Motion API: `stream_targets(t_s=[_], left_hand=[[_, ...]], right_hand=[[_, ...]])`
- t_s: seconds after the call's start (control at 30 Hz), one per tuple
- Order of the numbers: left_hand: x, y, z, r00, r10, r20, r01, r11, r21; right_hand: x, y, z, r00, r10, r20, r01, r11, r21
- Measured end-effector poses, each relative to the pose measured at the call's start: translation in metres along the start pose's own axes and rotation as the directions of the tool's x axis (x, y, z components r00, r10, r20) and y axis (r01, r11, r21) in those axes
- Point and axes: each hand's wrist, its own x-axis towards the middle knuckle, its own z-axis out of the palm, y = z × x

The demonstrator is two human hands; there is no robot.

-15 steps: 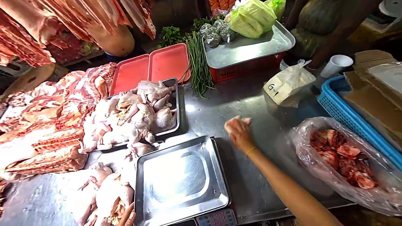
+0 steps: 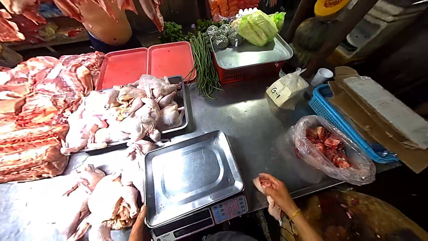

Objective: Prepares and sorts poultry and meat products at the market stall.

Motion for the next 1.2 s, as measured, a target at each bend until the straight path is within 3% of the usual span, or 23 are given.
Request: stream_targets(t_s=[0.07,0.13,0.23,0.47,0.87,0.97,1.1,1.2], left_hand=[[-0.001,0.003,0.001,0.999,0.022,0.031,-0.022,1.000,-0.021],[0.000,0.005,0.005,0.998,0.034,0.043,-0.034,0.999,-0.015],[0.008,0.005,0.012,0.995,0.038,0.089,-0.043,0.998,0.055],[0.024,0.002,0.069,0.975,-0.001,0.222,-0.031,0.990,0.141],[0.038,0.001,0.209,0.920,-0.053,0.389,-0.024,0.981,0.190],[0.027,-0.010,0.229,0.915,-0.072,0.398,-0.007,0.981,0.193],[0.022,-0.015,0.235,0.906,-0.091,0.414,-0.010,0.972,0.235],[0.021,0.001,0.236,0.940,0.021,0.341,-0.175,0.888,0.425]], right_hand=[[-0.017,-0.014,0.004,0.959,0.147,0.241,-0.214,0.935,0.283],[-0.030,-0.019,0.013,0.894,0.162,0.417,-0.307,0.900,0.309],[-0.040,-0.015,0.015,0.876,0.152,0.458,-0.328,0.883,0.335],[-0.051,-0.001,-0.017,0.942,0.262,0.211,-0.333,0.809,0.485],[-0.036,0.042,-0.095,0.942,0.304,-0.141,-0.204,0.855,0.476],[-0.031,0.054,-0.116,0.933,0.312,-0.181,-0.199,0.865,0.461],[-0.025,0.063,-0.147,0.958,0.269,-0.099,-0.225,0.919,0.325],[-0.027,0.061,-0.162,0.965,0.216,-0.146,-0.170,0.946,0.277]])
